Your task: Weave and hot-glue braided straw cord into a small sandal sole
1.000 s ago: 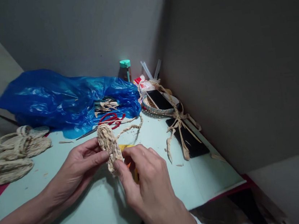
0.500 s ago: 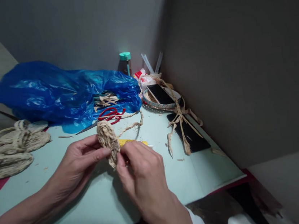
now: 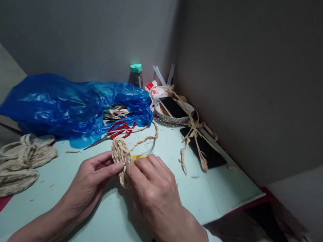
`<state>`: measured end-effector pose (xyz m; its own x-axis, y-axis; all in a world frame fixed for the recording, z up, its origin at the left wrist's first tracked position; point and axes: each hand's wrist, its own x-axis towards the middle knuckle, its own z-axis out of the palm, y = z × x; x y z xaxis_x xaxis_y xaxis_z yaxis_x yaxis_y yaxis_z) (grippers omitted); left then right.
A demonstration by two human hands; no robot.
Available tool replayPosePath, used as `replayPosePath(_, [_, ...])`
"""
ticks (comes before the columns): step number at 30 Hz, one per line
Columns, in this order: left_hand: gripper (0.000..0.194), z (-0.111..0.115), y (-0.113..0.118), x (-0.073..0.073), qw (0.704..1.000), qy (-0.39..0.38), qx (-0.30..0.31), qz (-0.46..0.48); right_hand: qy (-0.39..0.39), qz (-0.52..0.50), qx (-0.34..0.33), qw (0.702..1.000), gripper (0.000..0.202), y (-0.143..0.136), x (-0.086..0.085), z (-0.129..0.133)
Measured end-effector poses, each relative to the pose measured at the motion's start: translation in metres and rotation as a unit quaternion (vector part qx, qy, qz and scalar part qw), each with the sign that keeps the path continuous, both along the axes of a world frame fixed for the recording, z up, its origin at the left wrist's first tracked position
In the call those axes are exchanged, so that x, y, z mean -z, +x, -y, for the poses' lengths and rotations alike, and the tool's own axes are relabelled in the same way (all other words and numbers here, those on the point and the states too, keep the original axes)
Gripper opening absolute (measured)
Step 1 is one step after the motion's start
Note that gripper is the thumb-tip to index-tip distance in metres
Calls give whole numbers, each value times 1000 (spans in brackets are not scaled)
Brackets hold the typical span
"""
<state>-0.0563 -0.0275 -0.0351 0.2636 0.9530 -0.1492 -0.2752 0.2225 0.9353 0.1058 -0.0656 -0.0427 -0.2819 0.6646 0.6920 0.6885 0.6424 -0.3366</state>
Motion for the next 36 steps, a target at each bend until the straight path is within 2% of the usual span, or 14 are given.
replayPosePath(8, [33, -8, -5, 5, 1000, 4, -14, -6, -32, 136, 4, 990, 34, 3, -6, -1])
replayPosePath(11, [34, -11, -7, 3, 1000, 0, -10, -23, 11, 60, 37, 997, 46, 13, -17, -1])
replayPosePath(14, [39, -12, -8, 0, 1000, -10, 10, -27, 46, -73, 68, 994, 30, 24, -29, 4])
replayPosePath(17, [41, -11, -8, -4, 999, -23, 32, -7, 15, -98, 50, 994, 20, 30, -34, 9])
replayPosePath(22, [39, -9, -6, -8, 997, -46, 55, 12, -43, -96, 19, 994, 17, 30, -22, 10])
replayPosePath(27, [38, -8, -6, -9, 998, -67, 9, 17, -42, -60, -2, 997, 18, 31, -16, 2])
replayPosePath(32, [27, -12, -7, -6, 997, -57, -28, 33, -70, 47, 55, 995, 21, 32, -8, -7])
replayPosePath(36, [27, -14, -8, -8, 998, -57, -25, 30, -70, 70, 72, 993, 24, 35, 6, -9])
